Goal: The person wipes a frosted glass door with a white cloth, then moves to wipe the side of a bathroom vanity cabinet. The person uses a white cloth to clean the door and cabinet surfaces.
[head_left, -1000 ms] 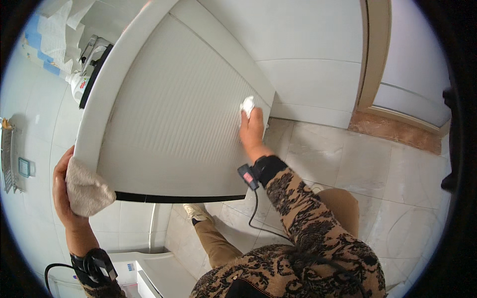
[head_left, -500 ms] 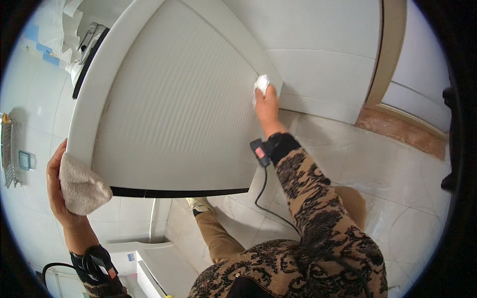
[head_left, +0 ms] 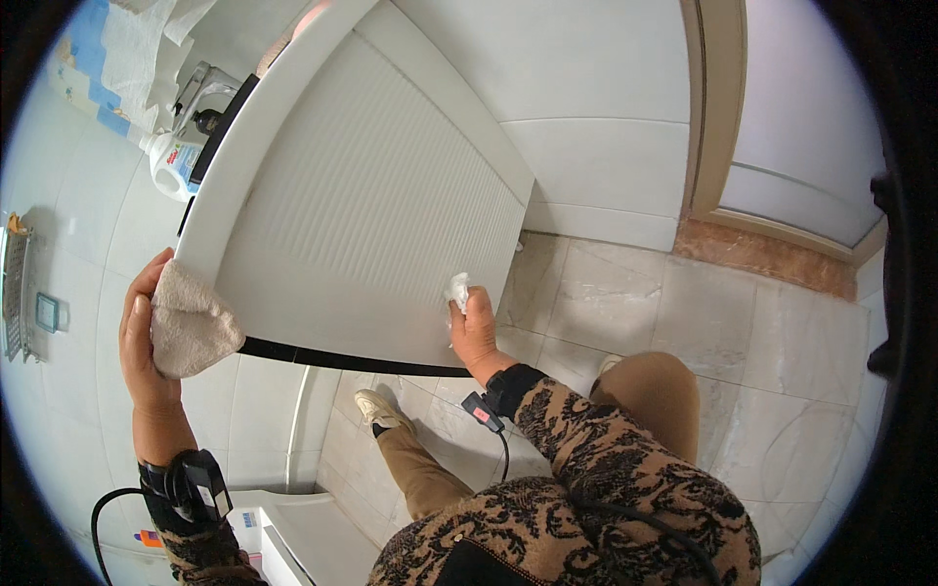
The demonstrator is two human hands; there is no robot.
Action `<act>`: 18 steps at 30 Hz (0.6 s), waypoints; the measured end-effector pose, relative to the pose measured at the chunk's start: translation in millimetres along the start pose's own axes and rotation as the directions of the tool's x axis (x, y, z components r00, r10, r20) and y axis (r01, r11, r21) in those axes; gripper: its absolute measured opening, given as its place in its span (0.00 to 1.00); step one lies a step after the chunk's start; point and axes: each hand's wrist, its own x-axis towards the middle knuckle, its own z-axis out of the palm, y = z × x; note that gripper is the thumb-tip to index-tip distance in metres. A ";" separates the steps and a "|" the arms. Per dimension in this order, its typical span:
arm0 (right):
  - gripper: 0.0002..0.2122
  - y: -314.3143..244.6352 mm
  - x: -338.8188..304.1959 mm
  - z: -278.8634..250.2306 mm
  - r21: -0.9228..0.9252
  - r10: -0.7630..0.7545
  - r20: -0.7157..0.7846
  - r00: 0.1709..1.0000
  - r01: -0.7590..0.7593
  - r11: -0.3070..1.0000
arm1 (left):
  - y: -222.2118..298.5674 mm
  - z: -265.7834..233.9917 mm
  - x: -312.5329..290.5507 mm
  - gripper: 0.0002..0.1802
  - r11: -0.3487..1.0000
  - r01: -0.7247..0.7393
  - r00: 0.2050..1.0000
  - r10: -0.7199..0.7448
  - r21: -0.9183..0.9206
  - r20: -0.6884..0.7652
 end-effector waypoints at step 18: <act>0.11 128.3 179.6 2.4 -0.101 0.253 -0.125 0.959 -0.266 0.959 | 4.4 -19.5 -13.2 0.33 0.981 0.083 0.985 -0.055 0.173 -0.165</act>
